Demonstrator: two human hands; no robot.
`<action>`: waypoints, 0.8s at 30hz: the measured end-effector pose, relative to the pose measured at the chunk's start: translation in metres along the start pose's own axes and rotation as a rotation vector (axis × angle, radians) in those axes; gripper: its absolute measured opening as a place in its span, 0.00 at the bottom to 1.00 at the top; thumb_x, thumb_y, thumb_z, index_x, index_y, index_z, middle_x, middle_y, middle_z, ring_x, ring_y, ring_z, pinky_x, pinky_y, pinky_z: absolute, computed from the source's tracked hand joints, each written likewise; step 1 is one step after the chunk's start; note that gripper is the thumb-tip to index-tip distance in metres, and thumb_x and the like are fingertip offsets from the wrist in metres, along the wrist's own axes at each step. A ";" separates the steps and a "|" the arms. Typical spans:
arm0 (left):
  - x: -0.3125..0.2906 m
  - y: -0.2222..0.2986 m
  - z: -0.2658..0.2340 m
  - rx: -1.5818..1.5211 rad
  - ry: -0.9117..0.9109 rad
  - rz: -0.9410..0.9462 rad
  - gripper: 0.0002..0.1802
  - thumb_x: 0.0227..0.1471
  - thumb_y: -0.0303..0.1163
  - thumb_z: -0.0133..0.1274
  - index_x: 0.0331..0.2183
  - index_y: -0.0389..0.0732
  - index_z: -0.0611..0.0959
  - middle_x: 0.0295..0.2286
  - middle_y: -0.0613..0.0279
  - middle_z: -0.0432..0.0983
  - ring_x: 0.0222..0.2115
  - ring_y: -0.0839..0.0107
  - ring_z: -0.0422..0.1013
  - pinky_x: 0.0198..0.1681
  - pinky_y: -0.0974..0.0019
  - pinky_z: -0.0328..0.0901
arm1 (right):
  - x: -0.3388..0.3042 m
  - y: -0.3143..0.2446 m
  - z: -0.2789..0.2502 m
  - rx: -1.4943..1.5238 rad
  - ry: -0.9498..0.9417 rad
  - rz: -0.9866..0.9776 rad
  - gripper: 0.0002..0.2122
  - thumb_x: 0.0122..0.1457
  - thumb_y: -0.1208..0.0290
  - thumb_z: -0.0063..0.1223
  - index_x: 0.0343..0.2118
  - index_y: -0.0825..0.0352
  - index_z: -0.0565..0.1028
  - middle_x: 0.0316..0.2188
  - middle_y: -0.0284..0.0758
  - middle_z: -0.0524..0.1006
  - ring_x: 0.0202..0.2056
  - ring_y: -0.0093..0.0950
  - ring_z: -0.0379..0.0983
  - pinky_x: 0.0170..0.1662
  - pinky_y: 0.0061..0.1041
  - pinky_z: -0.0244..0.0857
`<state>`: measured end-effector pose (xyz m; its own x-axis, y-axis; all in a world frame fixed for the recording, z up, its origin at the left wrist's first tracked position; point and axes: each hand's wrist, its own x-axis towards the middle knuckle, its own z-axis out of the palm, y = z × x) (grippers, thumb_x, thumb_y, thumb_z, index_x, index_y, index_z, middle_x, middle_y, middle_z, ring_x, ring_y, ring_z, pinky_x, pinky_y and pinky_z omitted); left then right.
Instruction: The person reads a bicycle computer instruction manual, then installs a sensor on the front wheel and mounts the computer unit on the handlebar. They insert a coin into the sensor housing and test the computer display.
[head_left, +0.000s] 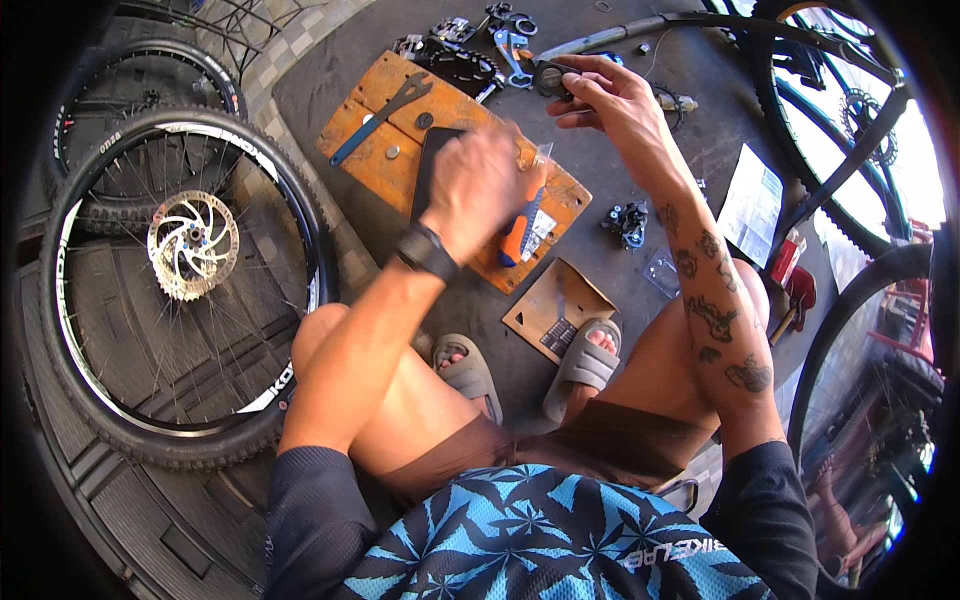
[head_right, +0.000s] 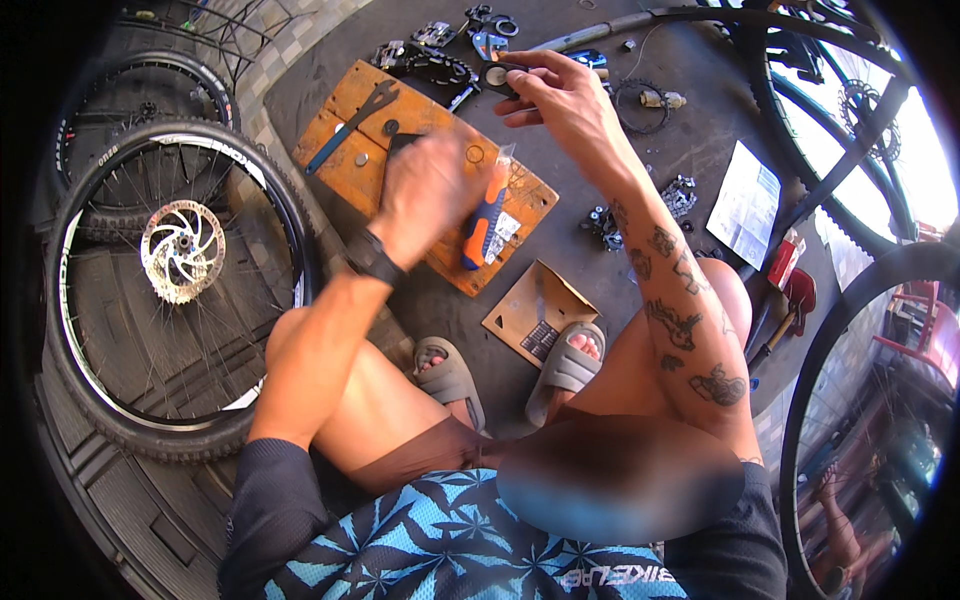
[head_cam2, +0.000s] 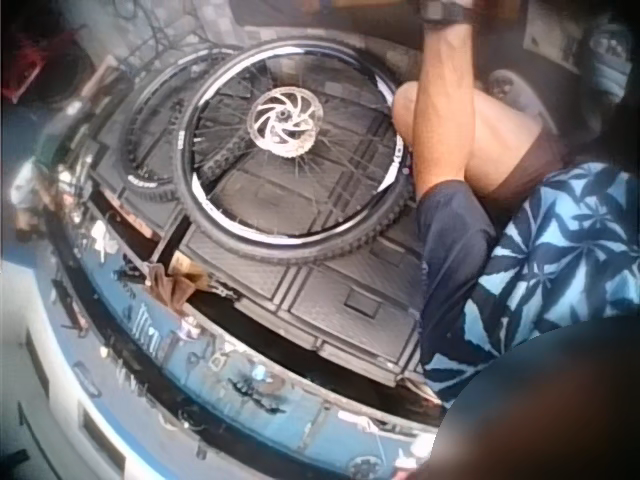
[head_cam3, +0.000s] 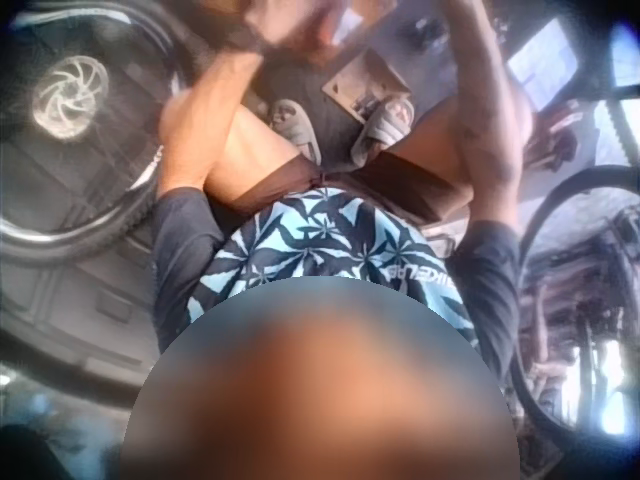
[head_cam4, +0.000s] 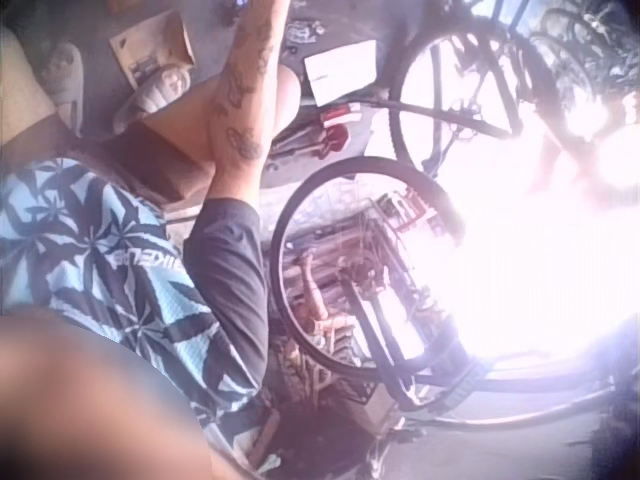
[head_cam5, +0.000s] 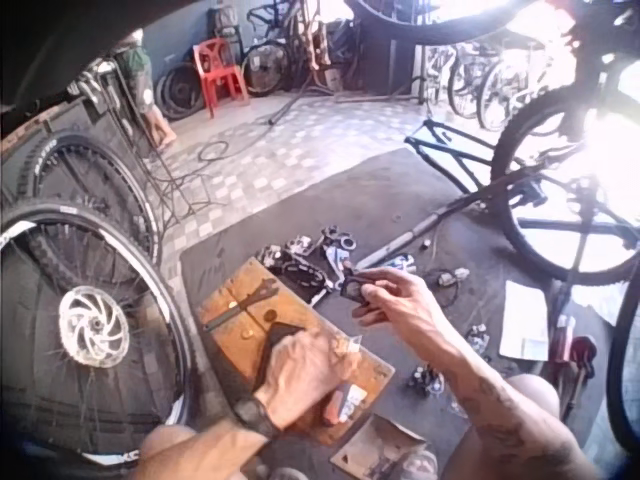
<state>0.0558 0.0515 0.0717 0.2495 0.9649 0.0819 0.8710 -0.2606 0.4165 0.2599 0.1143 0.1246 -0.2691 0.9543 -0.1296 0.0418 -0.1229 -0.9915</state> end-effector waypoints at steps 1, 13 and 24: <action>-0.006 0.015 0.005 0.047 -0.019 0.022 0.26 0.54 0.46 0.68 0.45 0.36 0.83 0.34 0.48 0.83 0.37 0.50 0.81 0.42 0.49 0.74 | -0.001 -0.004 0.000 0.022 -0.007 -0.008 0.19 0.73 0.64 0.56 0.60 0.69 0.76 0.46 0.37 0.82 0.42 0.25 0.84 0.47 0.23 0.80; -0.006 0.029 -0.080 -0.431 0.220 -0.048 0.18 0.66 0.33 0.57 0.54 0.38 0.75 0.25 0.52 0.78 0.23 0.57 0.76 0.27 0.54 0.68 | -0.010 -0.026 -0.002 0.096 0.069 -0.233 0.18 0.70 0.69 0.59 0.57 0.74 0.77 0.44 0.41 0.85 0.40 0.26 0.85 0.45 0.23 0.80; -0.008 0.046 -0.082 -0.548 0.225 -0.046 0.18 0.70 0.36 0.52 0.53 0.32 0.76 0.23 0.57 0.78 0.23 0.67 0.76 0.28 0.60 0.67 | -0.014 -0.028 0.020 0.146 0.046 -0.162 0.18 0.66 0.74 0.63 0.55 0.77 0.73 0.43 0.48 0.84 0.44 0.31 0.86 0.49 0.25 0.82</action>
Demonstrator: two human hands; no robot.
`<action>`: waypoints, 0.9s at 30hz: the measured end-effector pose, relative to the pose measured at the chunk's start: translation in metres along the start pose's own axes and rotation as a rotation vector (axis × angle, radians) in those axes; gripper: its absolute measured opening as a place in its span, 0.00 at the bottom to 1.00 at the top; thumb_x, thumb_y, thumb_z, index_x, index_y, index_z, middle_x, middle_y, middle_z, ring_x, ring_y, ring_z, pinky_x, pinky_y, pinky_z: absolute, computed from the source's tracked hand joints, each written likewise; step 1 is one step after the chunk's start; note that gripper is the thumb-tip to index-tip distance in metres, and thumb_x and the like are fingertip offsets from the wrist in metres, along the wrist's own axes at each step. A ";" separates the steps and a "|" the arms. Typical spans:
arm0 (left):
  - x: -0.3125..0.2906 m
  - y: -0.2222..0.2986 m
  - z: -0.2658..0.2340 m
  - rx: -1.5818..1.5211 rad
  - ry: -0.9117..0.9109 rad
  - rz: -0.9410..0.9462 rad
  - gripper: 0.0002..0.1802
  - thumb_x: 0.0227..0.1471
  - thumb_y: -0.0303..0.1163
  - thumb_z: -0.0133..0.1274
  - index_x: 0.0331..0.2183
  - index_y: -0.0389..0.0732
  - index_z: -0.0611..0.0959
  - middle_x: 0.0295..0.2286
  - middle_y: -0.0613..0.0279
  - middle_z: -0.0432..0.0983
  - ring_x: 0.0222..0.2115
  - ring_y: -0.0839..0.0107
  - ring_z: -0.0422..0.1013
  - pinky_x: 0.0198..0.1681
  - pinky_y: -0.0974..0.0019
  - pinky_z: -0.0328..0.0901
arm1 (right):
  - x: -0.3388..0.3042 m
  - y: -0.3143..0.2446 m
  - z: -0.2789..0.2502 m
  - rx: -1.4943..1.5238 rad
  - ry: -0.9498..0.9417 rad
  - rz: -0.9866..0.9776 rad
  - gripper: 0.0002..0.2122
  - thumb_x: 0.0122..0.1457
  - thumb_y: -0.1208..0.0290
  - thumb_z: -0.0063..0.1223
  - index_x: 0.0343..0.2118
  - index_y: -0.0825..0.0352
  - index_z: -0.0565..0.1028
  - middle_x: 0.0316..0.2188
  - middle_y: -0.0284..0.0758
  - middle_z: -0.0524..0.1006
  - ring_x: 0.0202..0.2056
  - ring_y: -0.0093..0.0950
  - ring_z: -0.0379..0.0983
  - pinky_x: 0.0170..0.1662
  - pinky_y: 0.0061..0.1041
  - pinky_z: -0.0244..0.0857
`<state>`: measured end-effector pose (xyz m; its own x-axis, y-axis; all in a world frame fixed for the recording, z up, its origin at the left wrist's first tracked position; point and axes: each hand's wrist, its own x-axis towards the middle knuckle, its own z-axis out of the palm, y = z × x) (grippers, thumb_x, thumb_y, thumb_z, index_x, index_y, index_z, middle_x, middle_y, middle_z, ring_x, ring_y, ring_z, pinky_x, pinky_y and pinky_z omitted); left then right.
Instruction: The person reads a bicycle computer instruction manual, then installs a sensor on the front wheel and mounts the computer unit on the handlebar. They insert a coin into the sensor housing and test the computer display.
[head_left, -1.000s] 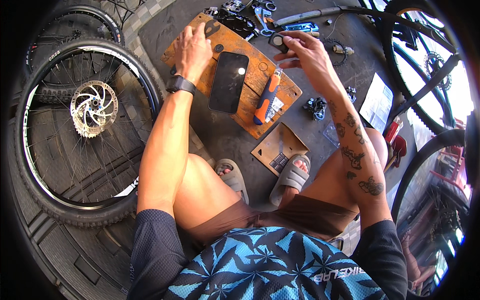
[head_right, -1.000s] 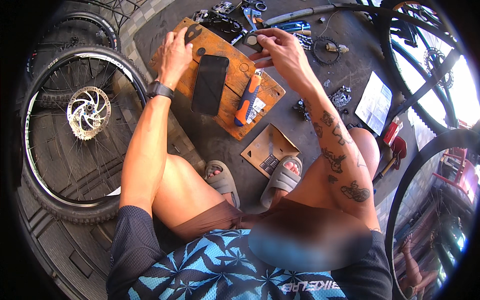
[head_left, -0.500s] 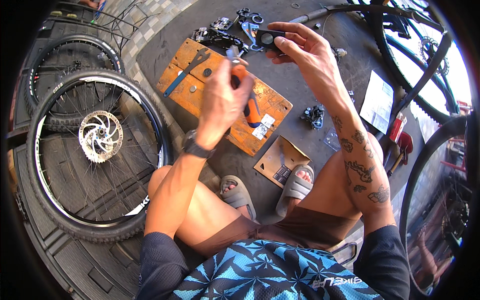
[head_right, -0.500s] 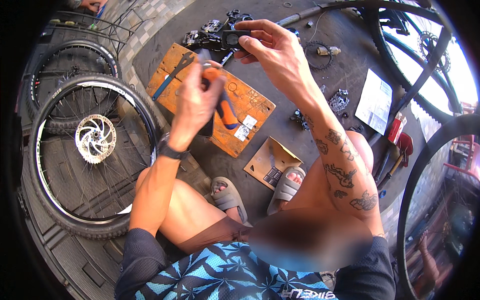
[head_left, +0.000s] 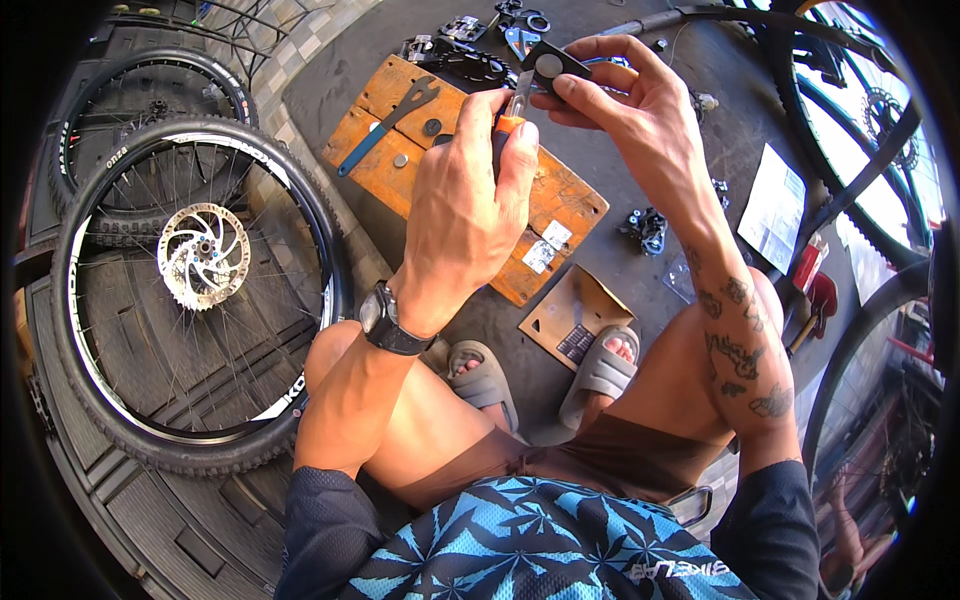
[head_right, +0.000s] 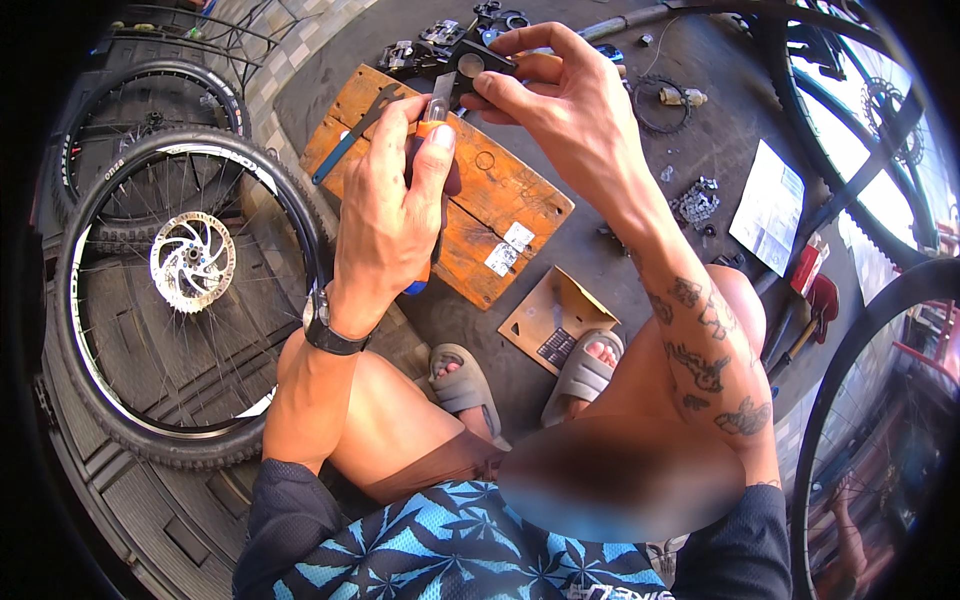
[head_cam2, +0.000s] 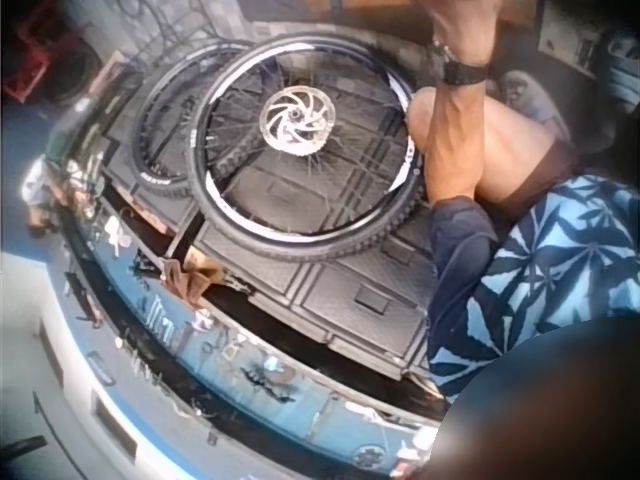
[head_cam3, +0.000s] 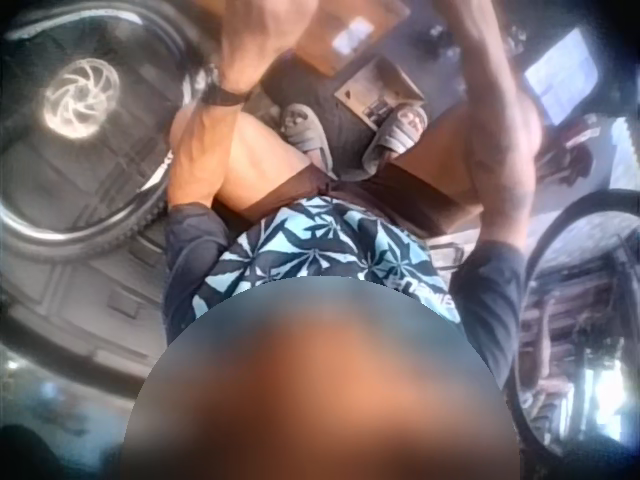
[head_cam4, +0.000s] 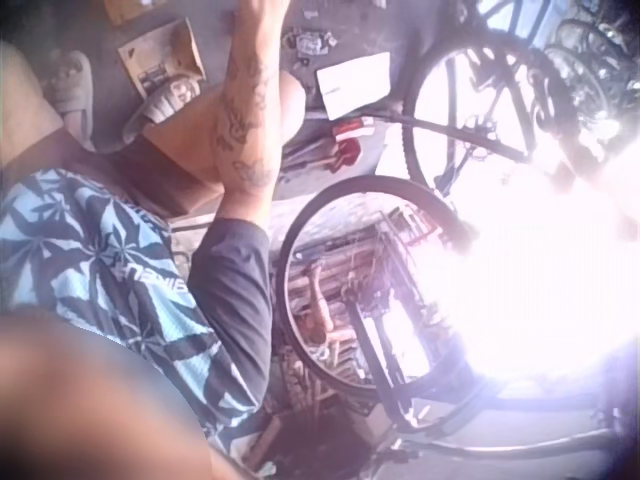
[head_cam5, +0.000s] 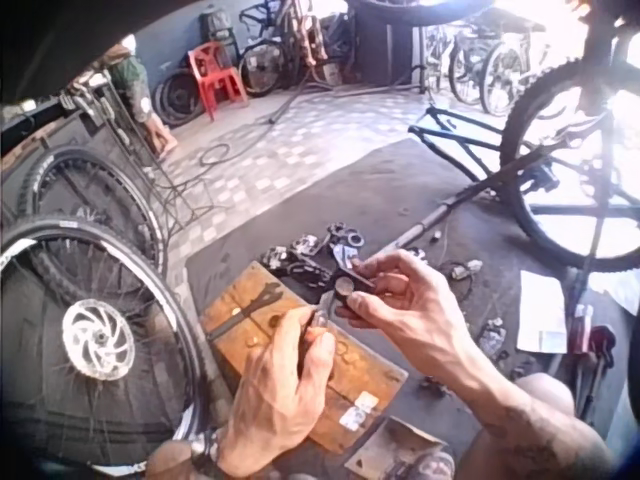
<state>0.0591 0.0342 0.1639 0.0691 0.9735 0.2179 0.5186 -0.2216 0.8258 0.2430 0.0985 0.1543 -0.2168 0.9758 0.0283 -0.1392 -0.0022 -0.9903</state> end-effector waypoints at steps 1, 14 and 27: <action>0.001 0.000 0.000 -0.011 0.001 -0.006 0.18 0.70 0.36 0.52 0.52 0.32 0.77 0.22 0.57 0.79 0.23 0.66 0.76 0.28 0.60 0.68 | 0.000 0.001 0.001 0.004 -0.006 -0.009 0.18 0.66 0.74 0.64 0.54 0.77 0.73 0.43 0.49 0.84 0.44 0.31 0.86 0.49 0.25 0.82; 0.001 0.000 0.004 0.098 0.015 -0.076 0.15 0.69 0.33 0.52 0.50 0.31 0.78 0.21 0.57 0.81 0.20 0.66 0.78 0.26 0.61 0.69 | -0.005 0.021 0.009 -0.248 0.058 -0.089 0.20 0.60 0.71 0.70 0.51 0.71 0.73 0.44 0.44 0.84 0.47 0.33 0.86 0.46 0.27 0.80; 0.002 -0.002 -0.002 0.020 -0.109 -0.239 0.16 0.71 0.37 0.51 0.47 0.33 0.81 0.20 0.63 0.80 0.14 0.77 0.72 0.17 0.69 0.65 | -0.008 0.022 0.004 -0.286 -0.024 -0.052 0.15 0.64 0.79 0.65 0.50 0.69 0.72 0.48 0.44 0.81 0.52 0.32 0.83 0.58 0.28 0.77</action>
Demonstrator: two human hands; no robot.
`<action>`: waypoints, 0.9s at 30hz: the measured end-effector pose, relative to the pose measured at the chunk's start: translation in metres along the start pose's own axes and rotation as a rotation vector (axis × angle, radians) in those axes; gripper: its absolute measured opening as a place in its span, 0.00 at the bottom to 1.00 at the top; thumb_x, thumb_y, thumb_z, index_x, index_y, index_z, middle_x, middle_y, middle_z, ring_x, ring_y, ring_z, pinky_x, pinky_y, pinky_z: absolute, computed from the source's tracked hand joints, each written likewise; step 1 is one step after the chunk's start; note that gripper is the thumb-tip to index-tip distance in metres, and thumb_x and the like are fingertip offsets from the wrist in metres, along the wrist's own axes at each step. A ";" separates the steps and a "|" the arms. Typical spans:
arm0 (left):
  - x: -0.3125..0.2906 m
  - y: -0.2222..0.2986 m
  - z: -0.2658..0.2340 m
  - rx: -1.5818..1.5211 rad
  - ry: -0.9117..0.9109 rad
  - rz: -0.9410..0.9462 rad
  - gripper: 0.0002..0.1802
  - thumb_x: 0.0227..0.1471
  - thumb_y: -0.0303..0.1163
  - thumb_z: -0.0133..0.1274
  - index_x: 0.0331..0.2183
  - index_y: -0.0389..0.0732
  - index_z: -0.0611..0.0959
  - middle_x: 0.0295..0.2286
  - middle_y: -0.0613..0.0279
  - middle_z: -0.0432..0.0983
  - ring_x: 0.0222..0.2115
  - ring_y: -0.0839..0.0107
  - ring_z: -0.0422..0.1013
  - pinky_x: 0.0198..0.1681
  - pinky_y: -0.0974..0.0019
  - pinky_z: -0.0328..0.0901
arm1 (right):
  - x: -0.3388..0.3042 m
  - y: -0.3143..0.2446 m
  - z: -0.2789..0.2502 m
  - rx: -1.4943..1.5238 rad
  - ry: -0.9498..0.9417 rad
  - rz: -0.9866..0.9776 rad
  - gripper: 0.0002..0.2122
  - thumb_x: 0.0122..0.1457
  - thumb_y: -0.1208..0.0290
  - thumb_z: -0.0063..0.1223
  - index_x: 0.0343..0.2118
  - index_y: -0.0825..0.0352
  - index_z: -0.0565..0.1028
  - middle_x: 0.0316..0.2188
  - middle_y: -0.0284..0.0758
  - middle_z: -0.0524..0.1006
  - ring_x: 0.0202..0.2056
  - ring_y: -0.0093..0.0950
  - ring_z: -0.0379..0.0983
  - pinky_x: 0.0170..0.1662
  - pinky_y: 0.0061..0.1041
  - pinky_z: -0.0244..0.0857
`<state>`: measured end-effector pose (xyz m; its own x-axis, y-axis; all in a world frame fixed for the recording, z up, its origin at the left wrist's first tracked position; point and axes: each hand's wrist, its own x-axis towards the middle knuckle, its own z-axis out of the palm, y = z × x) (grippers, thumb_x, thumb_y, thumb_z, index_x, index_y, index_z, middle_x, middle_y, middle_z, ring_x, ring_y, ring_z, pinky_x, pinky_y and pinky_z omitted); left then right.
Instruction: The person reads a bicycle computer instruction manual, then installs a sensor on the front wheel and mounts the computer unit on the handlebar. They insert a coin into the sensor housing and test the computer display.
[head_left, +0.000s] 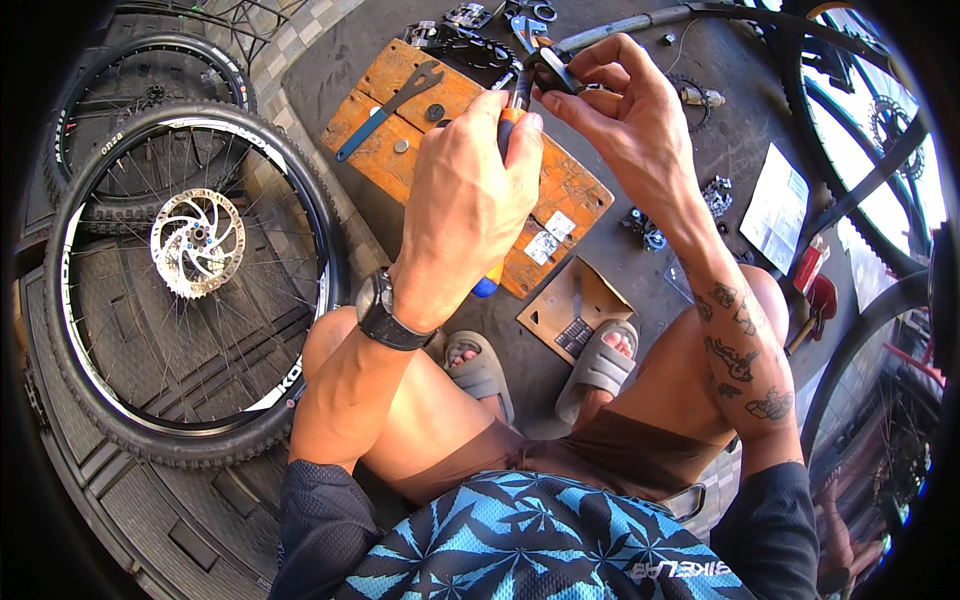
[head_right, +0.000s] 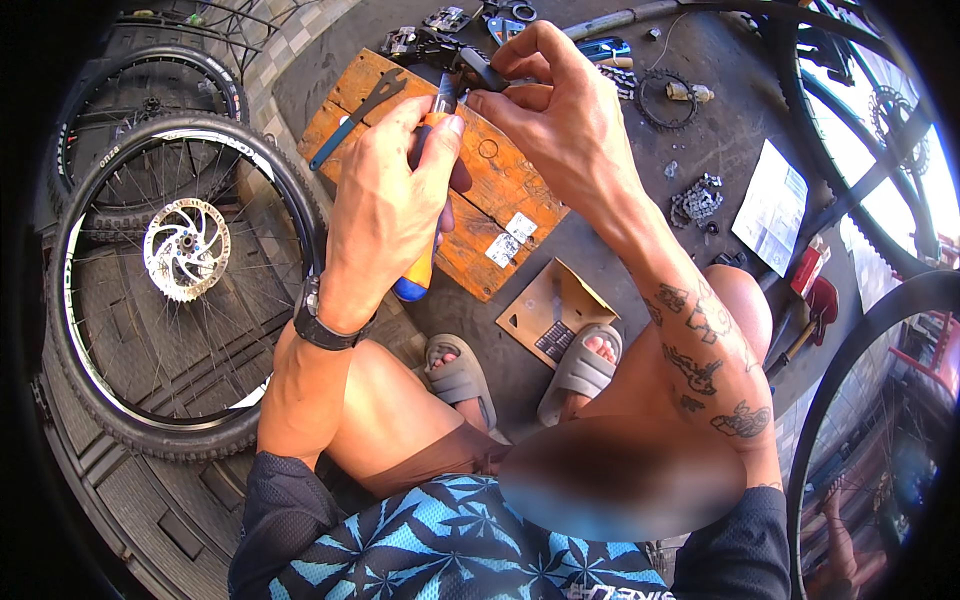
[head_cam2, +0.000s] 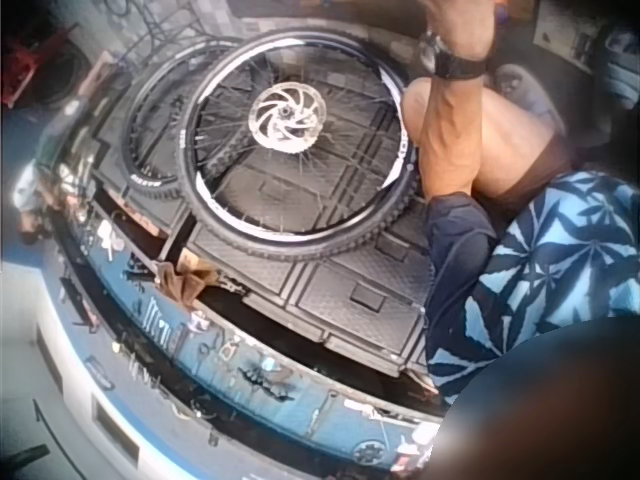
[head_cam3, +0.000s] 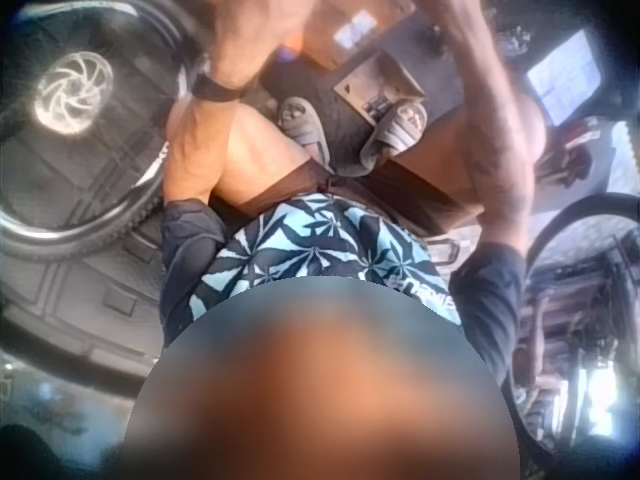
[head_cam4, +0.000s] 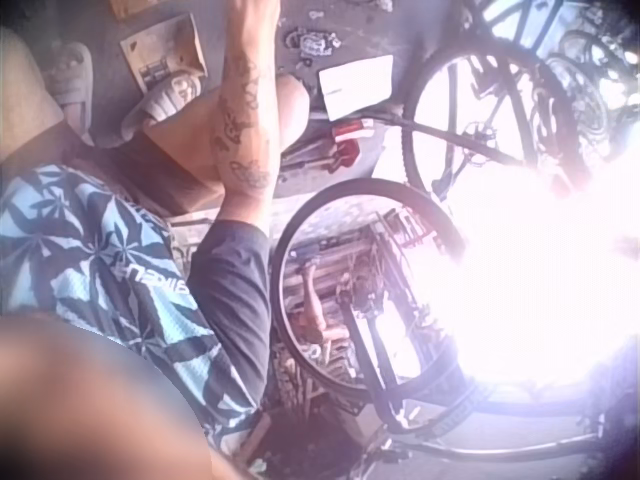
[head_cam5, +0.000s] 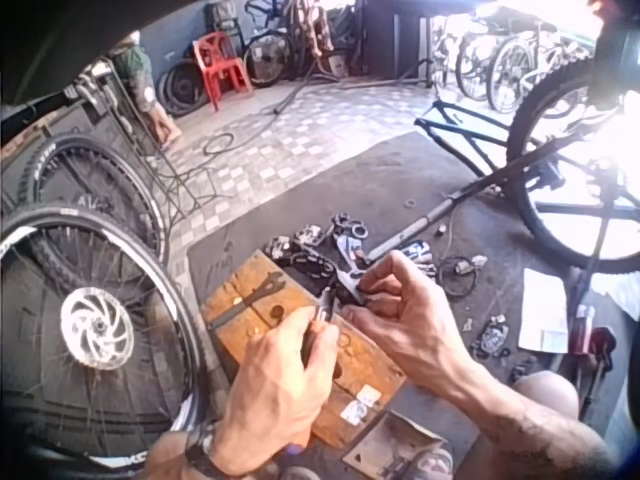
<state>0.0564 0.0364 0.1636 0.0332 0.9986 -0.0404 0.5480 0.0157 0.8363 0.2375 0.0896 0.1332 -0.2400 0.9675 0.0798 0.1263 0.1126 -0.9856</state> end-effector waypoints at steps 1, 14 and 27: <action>0.000 0.000 0.001 0.016 -0.001 0.000 0.16 0.71 0.38 0.51 0.46 0.33 0.81 0.20 0.63 0.80 0.14 0.77 0.72 0.17 0.69 0.65 | 0.000 0.000 0.001 0.016 -0.003 0.001 0.15 0.64 0.80 0.65 0.49 0.69 0.72 0.48 0.44 0.81 0.52 0.31 0.83 0.58 0.27 0.77; 0.002 0.010 -0.018 -0.356 -0.200 -0.163 0.16 0.70 0.40 0.51 0.45 0.35 0.81 0.22 0.63 0.78 0.14 0.79 0.71 0.16 0.72 0.65 | 0.005 0.002 -0.010 0.207 -0.069 0.028 0.13 0.66 0.74 0.64 0.49 0.71 0.73 0.46 0.47 0.84 0.48 0.31 0.84 0.55 0.29 0.80; 0.011 -0.009 -0.040 -0.517 -0.240 -0.236 0.17 0.71 0.40 0.50 0.44 0.34 0.80 0.23 0.61 0.80 0.14 0.77 0.72 0.16 0.71 0.67 | 0.010 0.017 -0.009 0.393 -0.166 0.298 0.13 0.70 0.69 0.60 0.51 0.68 0.71 0.45 0.47 0.84 0.49 0.35 0.85 0.52 0.24 0.82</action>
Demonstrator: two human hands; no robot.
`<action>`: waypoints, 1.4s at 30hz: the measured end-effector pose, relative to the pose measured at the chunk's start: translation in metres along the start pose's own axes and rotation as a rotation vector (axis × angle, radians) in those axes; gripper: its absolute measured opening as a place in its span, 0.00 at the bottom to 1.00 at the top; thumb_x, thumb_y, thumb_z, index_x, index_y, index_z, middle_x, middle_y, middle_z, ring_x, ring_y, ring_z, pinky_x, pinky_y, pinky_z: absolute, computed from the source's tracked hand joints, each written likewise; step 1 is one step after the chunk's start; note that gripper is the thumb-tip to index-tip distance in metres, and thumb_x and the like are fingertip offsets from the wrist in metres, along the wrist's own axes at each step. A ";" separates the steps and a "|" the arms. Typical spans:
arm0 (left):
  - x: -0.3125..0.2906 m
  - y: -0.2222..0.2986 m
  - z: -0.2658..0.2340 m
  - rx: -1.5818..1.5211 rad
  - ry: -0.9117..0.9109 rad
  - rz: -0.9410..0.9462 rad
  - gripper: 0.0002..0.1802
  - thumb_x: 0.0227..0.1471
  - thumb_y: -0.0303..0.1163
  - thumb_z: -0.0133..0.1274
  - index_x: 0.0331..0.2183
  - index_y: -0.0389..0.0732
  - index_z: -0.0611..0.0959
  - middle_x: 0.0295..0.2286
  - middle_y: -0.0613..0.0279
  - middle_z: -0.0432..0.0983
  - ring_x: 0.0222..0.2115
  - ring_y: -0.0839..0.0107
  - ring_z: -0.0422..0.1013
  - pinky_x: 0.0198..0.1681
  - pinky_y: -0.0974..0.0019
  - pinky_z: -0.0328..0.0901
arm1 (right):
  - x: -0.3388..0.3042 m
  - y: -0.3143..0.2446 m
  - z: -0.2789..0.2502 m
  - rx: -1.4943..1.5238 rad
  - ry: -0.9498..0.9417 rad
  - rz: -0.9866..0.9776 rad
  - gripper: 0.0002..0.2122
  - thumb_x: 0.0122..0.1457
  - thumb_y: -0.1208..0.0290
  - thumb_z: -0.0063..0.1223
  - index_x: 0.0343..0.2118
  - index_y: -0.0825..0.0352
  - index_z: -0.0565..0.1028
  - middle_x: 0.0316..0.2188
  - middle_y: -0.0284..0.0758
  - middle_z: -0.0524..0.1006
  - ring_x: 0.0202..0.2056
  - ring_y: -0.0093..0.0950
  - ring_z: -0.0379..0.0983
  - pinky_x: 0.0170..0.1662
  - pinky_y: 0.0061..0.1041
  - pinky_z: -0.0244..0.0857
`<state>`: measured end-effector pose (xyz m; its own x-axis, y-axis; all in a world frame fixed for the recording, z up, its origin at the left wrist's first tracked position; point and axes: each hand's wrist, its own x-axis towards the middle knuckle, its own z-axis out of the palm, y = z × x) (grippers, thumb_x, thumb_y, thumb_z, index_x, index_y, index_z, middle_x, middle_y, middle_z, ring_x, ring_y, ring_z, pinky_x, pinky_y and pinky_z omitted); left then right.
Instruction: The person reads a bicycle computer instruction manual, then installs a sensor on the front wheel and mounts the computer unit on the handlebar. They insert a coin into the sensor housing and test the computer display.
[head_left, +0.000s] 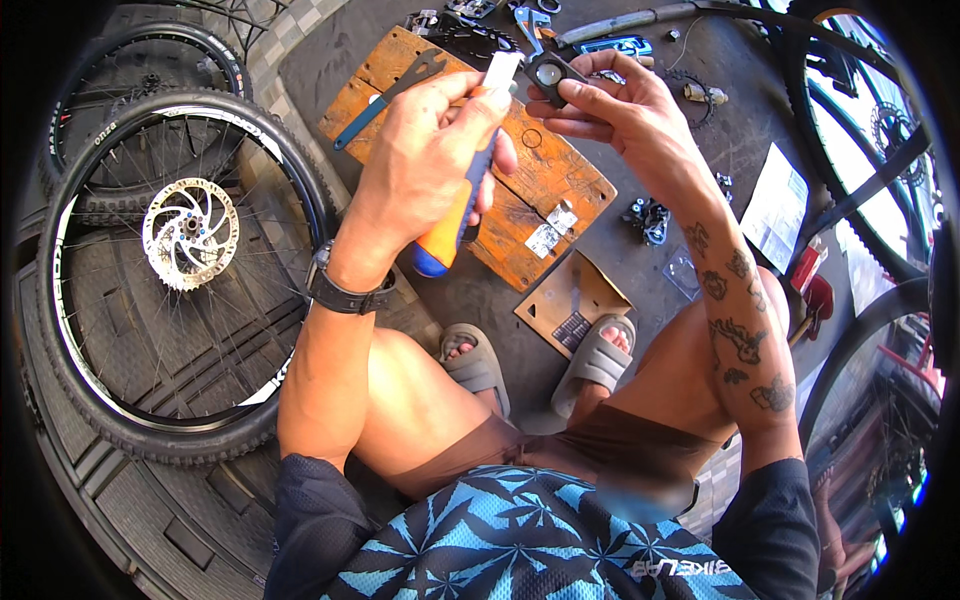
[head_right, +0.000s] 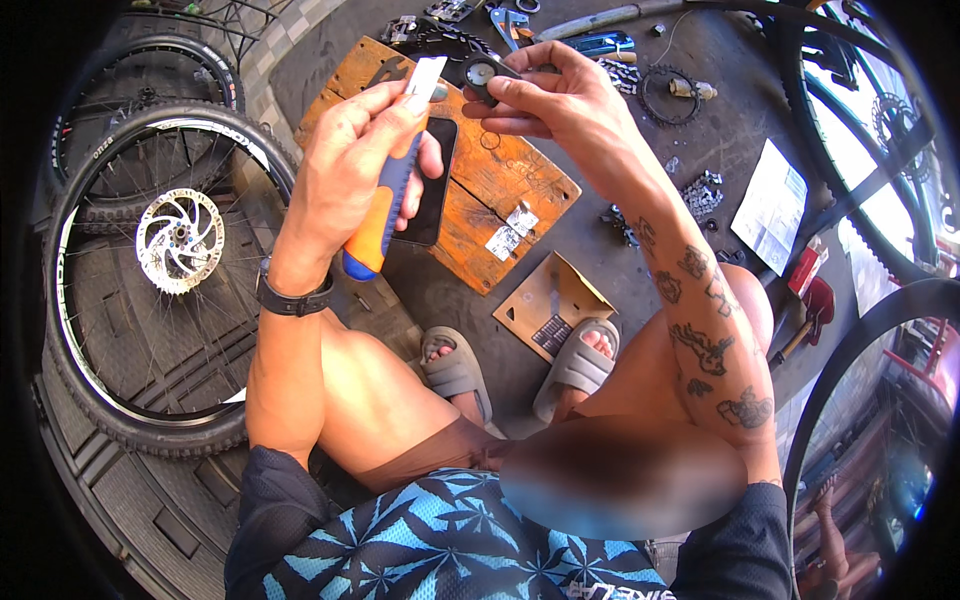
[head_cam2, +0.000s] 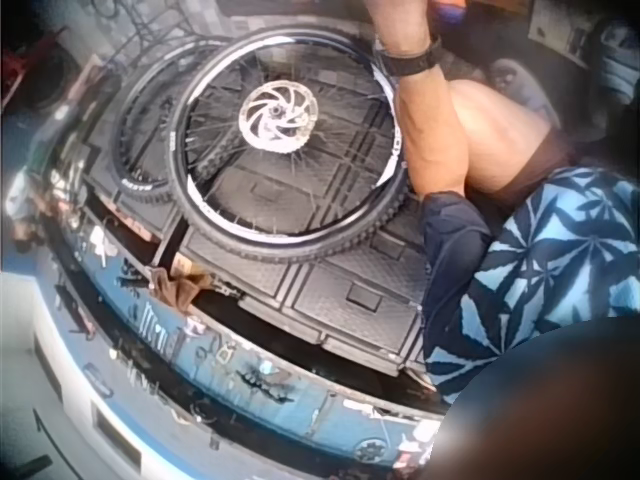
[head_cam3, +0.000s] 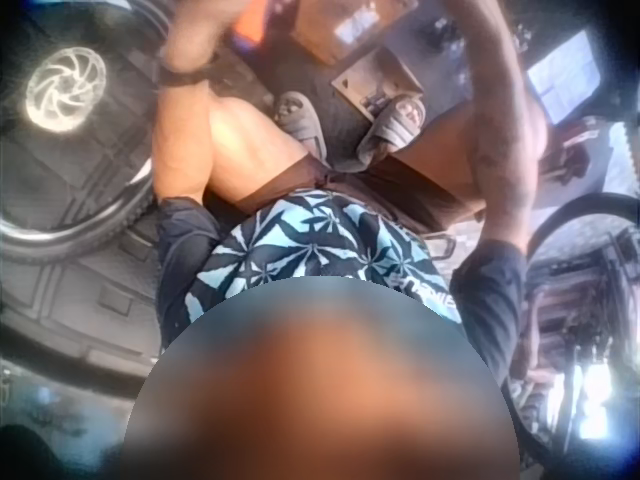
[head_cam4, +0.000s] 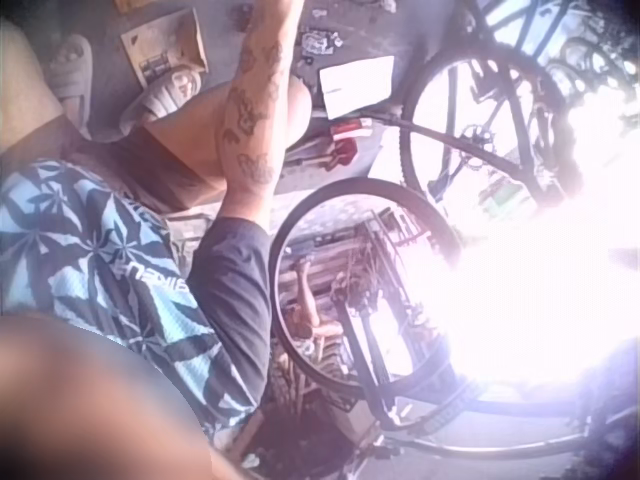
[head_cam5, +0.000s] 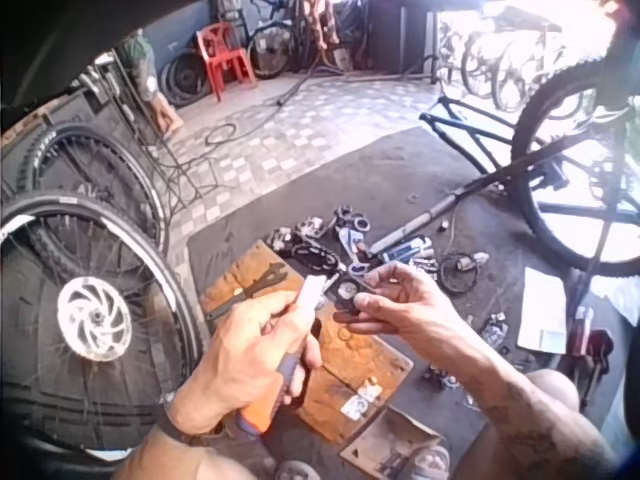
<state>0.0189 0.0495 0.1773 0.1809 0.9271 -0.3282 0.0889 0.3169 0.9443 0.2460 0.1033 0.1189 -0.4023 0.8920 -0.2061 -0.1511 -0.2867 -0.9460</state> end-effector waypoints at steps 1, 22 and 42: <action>0.000 0.000 -0.004 0.009 0.006 0.006 0.17 0.70 0.40 0.50 0.45 0.34 0.80 0.23 0.62 0.80 0.14 0.78 0.72 0.16 0.71 0.67 | 0.001 0.003 -0.001 0.013 -0.003 0.029 0.13 0.70 0.70 0.60 0.51 0.68 0.71 0.45 0.47 0.84 0.50 0.35 0.84 0.52 0.24 0.82; 0.046 -0.041 -0.071 0.553 0.309 0.070 0.26 0.67 0.44 0.55 0.56 0.32 0.80 0.23 0.61 0.82 0.15 0.76 0.75 0.21 0.68 0.70 | -0.010 0.017 0.007 -0.158 -0.088 0.095 0.16 0.73 0.66 0.54 0.55 0.72 0.77 0.40 0.35 0.82 0.40 0.22 0.83 0.49 0.22 0.78; 0.119 -0.124 -0.151 1.187 0.456 0.259 0.30 0.58 0.42 0.64 0.62 0.59 0.80 0.45 0.49 0.78 0.51 0.47 0.74 0.56 0.48 0.70 | -0.018 0.024 0.016 -0.279 -0.043 0.189 0.15 0.71 0.65 0.59 0.52 0.72 0.78 0.35 0.30 0.80 0.38 0.17 0.77 0.50 0.20 0.74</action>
<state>-0.1186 0.1502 0.0248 -0.0034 0.9929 0.1190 0.9526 -0.0330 0.3026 0.2351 0.0750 0.1043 -0.4384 0.8150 -0.3789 0.1805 -0.3331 -0.9254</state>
